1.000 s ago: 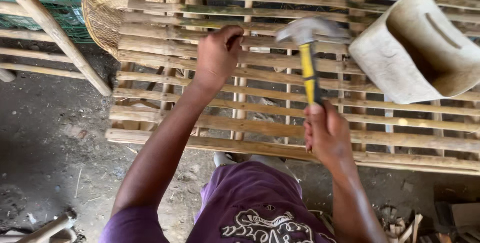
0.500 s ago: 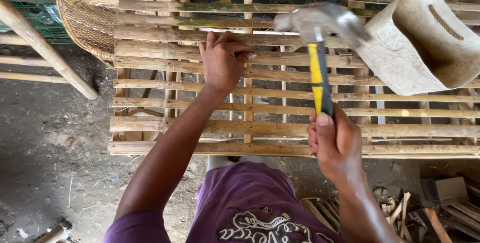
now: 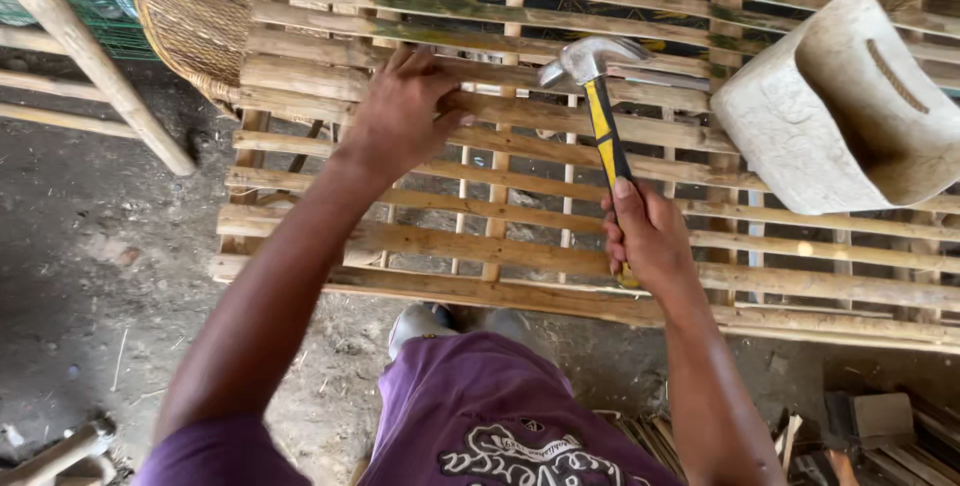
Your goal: The person hammers nails into a bamboo lattice structure using a hammer. They repeatedly pick nails from a white container and drive them into the bamboo frame to secure the pieces together.
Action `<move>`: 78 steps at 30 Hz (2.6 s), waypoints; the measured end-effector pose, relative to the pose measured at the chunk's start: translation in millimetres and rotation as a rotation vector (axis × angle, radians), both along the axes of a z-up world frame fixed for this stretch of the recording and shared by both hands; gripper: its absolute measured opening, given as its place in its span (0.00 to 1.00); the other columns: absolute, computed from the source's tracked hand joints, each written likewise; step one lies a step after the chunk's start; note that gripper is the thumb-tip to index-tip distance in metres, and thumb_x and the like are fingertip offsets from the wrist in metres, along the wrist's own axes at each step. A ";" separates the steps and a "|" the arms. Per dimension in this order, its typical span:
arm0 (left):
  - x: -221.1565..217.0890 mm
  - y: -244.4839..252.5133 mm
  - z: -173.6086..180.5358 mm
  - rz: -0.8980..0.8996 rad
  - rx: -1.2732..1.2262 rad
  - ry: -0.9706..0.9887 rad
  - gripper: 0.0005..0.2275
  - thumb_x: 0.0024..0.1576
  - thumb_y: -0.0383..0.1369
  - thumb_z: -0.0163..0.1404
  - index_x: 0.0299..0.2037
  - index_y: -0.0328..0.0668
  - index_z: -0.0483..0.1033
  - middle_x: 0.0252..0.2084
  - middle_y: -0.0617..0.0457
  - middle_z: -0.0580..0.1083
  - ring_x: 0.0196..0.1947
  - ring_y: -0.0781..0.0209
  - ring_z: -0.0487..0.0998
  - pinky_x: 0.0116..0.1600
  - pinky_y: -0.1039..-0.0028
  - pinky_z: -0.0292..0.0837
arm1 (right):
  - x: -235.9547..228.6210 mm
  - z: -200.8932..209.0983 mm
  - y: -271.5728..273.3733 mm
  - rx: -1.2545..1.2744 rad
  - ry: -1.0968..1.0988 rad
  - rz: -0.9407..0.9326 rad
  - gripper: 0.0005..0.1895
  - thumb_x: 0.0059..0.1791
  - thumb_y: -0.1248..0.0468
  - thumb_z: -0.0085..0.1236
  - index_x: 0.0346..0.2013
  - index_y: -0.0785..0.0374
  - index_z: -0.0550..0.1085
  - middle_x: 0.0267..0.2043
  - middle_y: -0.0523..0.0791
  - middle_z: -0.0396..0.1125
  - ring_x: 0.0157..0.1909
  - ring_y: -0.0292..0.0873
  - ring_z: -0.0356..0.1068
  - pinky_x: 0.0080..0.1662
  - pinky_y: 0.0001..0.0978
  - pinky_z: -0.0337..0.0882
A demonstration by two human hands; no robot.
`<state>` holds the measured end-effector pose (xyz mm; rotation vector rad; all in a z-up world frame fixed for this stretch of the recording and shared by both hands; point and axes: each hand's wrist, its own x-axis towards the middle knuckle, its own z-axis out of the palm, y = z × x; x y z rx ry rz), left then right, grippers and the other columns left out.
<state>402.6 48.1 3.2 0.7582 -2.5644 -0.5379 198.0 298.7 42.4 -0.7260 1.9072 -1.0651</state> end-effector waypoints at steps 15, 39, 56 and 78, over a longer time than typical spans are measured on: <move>-17.2 -71.0 -16.0 -0.106 -0.473 -0.101 0.21 0.65 0.43 0.49 0.53 0.28 0.77 0.53 0.36 0.72 0.48 0.45 0.76 0.55 0.51 0.75 | -26.2 -17.0 7.3 -0.015 -0.204 0.057 0.21 0.57 0.47 0.41 0.39 0.65 0.66 0.22 0.40 0.55 0.18 0.33 0.55 0.22 0.32 0.65; -17.3 -88.2 -40.1 -0.128 -0.654 0.162 0.12 0.65 0.31 0.42 0.32 0.39 0.76 0.29 0.48 0.75 0.24 0.62 0.75 0.32 0.70 0.79 | -22.2 -11.8 31.0 -0.215 0.159 0.099 0.21 0.58 0.49 0.38 0.42 0.65 0.66 0.24 0.41 0.60 0.19 0.34 0.61 0.22 0.32 0.73; -14.2 -83.2 -30.1 -0.012 -0.568 0.061 0.10 0.64 0.34 0.44 0.42 0.37 0.77 0.40 0.45 0.73 0.42 0.55 0.72 0.55 0.55 0.72 | -36.7 57.3 15.7 -0.761 0.385 0.228 0.16 0.64 0.53 0.38 0.46 0.62 0.67 0.27 0.39 0.62 0.21 0.30 0.63 0.24 0.27 0.67; -14.1 -83.8 -31.9 -0.010 -0.538 0.147 0.07 0.59 0.32 0.51 0.40 0.37 0.78 0.42 0.46 0.74 0.48 0.51 0.74 0.58 0.52 0.71 | -45.3 7.8 21.2 0.028 0.113 0.020 0.27 0.57 0.41 0.41 0.34 0.64 0.64 0.19 0.40 0.55 0.17 0.34 0.56 0.21 0.31 0.64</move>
